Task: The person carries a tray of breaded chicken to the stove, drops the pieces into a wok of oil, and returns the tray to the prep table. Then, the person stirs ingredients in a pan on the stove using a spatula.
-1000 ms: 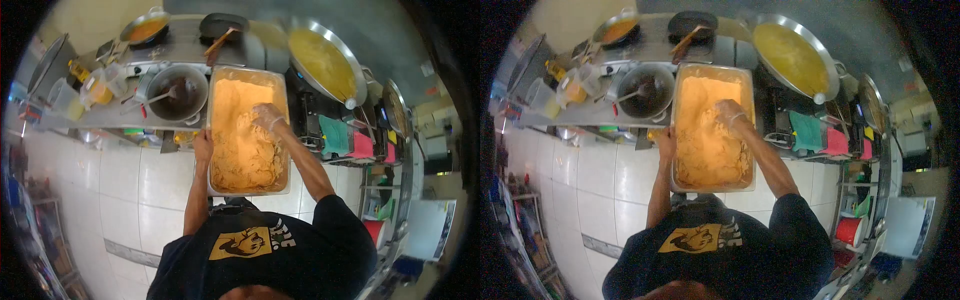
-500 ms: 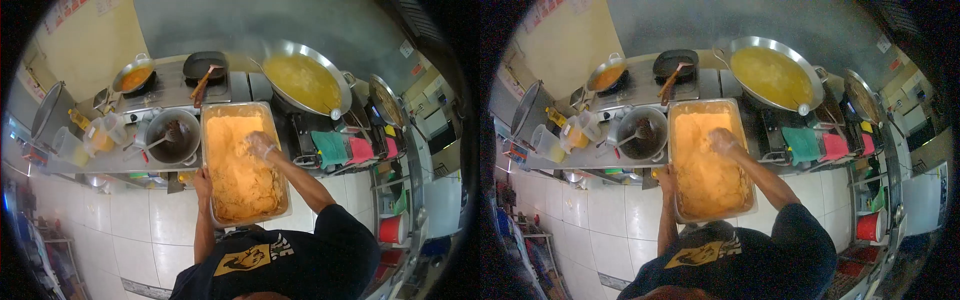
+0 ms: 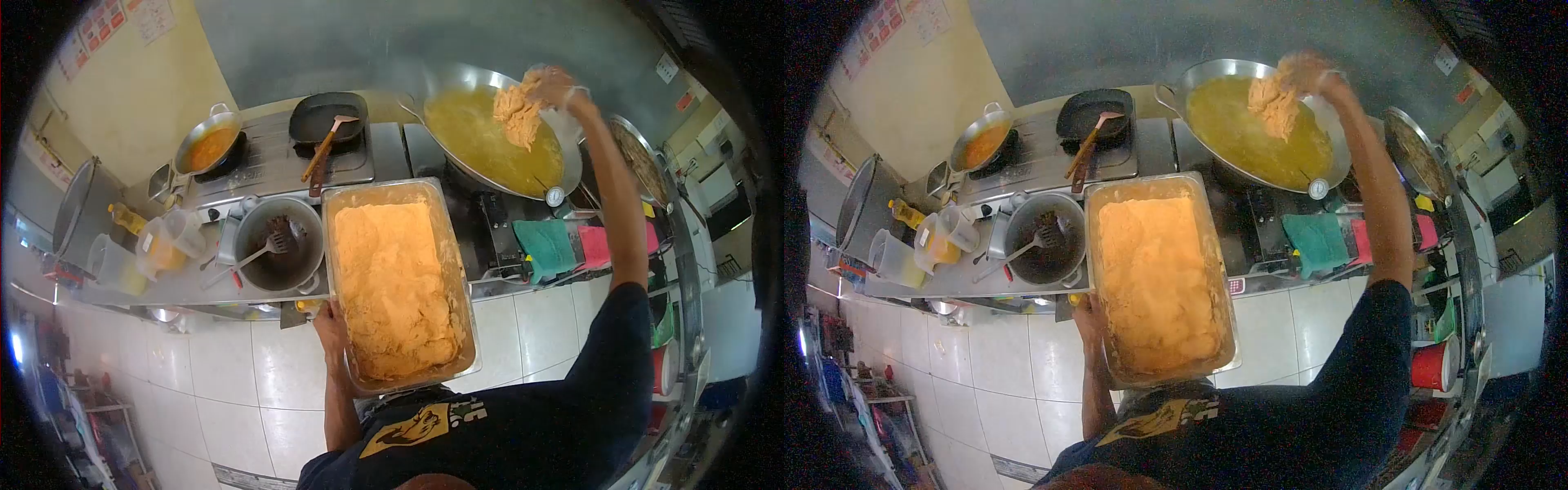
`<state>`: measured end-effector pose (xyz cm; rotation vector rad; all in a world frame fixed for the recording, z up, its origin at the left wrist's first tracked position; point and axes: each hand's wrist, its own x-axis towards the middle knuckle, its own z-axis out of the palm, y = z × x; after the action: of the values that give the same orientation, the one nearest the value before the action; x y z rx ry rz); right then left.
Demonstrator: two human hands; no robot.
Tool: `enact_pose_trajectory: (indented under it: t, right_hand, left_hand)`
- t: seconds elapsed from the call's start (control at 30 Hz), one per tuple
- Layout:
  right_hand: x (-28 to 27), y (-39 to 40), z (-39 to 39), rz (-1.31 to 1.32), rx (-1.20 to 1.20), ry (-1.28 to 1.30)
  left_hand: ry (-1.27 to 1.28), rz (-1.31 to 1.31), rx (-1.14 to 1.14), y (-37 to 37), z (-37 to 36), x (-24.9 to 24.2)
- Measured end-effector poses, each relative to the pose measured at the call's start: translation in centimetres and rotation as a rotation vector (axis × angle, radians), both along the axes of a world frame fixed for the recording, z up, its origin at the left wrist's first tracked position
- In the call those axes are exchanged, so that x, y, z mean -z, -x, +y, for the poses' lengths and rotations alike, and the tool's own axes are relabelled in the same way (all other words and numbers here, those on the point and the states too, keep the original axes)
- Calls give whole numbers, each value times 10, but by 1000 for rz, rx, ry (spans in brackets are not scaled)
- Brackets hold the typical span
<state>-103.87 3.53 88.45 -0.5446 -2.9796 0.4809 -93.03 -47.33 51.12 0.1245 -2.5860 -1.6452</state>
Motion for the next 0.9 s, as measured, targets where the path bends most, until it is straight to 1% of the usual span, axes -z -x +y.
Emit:
enact_pose_trajectory:
  t: [0.07,0.1,0.17,0.2,0.23,0.3,0.33,0.37,0.43,0.47,0.5,0.53,0.57,0.6,0.63,0.67,0.73,0.77,0.83,0.87,0.9]
  right_hand:
    - [66,50,81,-167,-75,-495]
    - [91,62,96,-233,-59,-569]
    - [132,73,100,-321,-9,-573]
    - [146,77,102,-350,11,-571]
    - [157,80,103,-370,25,-568]
    - [164,84,107,-378,50,-569]
    - [162,85,107,-376,64,-571]
    - [156,87,102,-348,83,-585]
    - [134,88,82,-243,114,-626]
    - [123,87,66,-164,118,-647]
    - [114,84,45,-77,105,-660]
    - [110,81,18,9,80,-659]
    - [106,75,-15,92,22,-621]
    - [106,65,-54,157,-56,-550]
    - [112,56,-88,179,-143,-472]
    - [129,47,-120,132,-246,-368]
    - [190,23,-168,-42,-509,-109]
    - [221,6,-196,-216,-545,-53]
    - [286,-29,-243,-675,-465,-35]
    - [319,-44,-252,-853,-384,-85]
    - [371,-56,-241,-942,-357,-182]
  left_hand:
    - [66,-33,30,2,-3,7]
    - [61,-29,22,0,-1,7]
    - [22,-31,10,-3,-1,7]
    - [19,-89,-9,-2,-3,19]
    - [18,-77,-15,-2,-2,32]
    - [-41,-104,-57,-1,-6,50]
    - [46,-65,-35,-2,-7,48]
    - [57,-80,-29,-3,-7,43]
    - [-118,-77,-80,-4,-1,27]
    - [-95,-90,-51,-6,0,20]
    - [-70,-117,-31,-6,-2,18]
    - [-56,-26,2,-6,-3,23]
    - [43,-52,1,-7,1,-1]
    - [-2,-93,-5,-6,-1,10]
    - [-29,-55,-1,-4,-5,25]
    - [-6,-66,-10,-5,-2,8]
    - [35,-103,-2,-6,-4,7]
    - [71,-107,20,-3,-5,8]
    - [81,-95,12,-3,-4,10]
    - [92,-82,13,-4,-5,11]
    - [88,-82,2,-3,-5,14]
